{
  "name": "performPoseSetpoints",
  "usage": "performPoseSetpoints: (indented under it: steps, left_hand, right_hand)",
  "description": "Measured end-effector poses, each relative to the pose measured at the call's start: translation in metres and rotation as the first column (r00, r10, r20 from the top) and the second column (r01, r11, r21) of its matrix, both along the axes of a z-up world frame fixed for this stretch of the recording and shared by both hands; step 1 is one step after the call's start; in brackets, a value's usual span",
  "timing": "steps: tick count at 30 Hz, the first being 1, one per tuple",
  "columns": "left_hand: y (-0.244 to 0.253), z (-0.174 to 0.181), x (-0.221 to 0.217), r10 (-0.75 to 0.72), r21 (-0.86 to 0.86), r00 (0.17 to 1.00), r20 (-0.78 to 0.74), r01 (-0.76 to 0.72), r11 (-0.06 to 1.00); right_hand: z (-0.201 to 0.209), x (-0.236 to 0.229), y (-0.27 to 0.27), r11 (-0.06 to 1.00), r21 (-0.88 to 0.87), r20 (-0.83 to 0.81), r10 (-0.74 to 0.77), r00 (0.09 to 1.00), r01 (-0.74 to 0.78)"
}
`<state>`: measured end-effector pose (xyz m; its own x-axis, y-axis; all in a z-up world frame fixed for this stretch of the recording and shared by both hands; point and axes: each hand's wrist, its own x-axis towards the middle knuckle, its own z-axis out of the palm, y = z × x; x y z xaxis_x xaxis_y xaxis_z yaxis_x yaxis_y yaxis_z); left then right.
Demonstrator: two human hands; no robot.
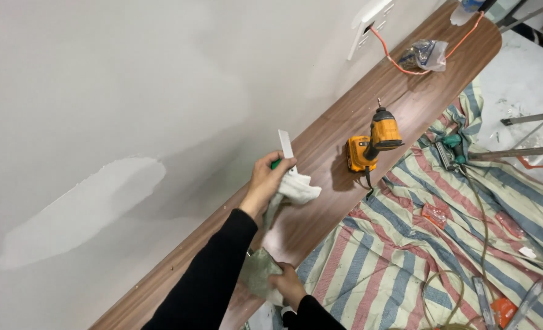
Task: A person cleans a long wooden shelf mounted on a wall. They apply liquid from a green bottle, use a small metal scraper to remove stuck-on debris, and thoroughly wipe the surface with a white cloth.
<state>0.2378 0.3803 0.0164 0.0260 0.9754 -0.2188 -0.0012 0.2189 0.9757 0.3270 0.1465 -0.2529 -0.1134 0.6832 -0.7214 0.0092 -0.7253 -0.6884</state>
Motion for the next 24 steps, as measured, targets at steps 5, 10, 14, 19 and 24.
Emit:
performPoseSetpoints:
  steps: [5,10,14,19,24]
  left_hand:
    - [0.055,-0.009,0.049,-0.05,-0.016,0.997,0.056,0.051,0.999]
    - [0.089,-0.025,0.081,-0.075,0.061,0.995,0.064,0.071,0.996]
    - [0.088,-0.018,0.083,-0.121,0.059,0.992,0.027,0.119,0.991]
    - [0.07,0.0,0.068,-0.143,0.04,0.978,-0.151,0.151,0.988]
    - [0.054,-0.009,0.047,-0.072,0.125,0.972,-0.222,0.101,0.987]
  right_hand:
    - [0.042,0.069,0.017,0.911,-0.346,-0.391,-0.358,0.848,0.225]
    - [0.058,0.142,0.017,0.861,-0.332,-0.459,-0.505,0.731,0.386]
    - [0.078,0.173,0.013,0.825,-0.353,-0.363,-0.556,0.748,0.442]
    - [0.016,0.184,0.002,0.727,-0.357,-0.381,-0.687,0.618,0.587]
    - [0.055,0.167,0.019,0.76,-0.372,-0.441,-0.65,0.619,0.533]
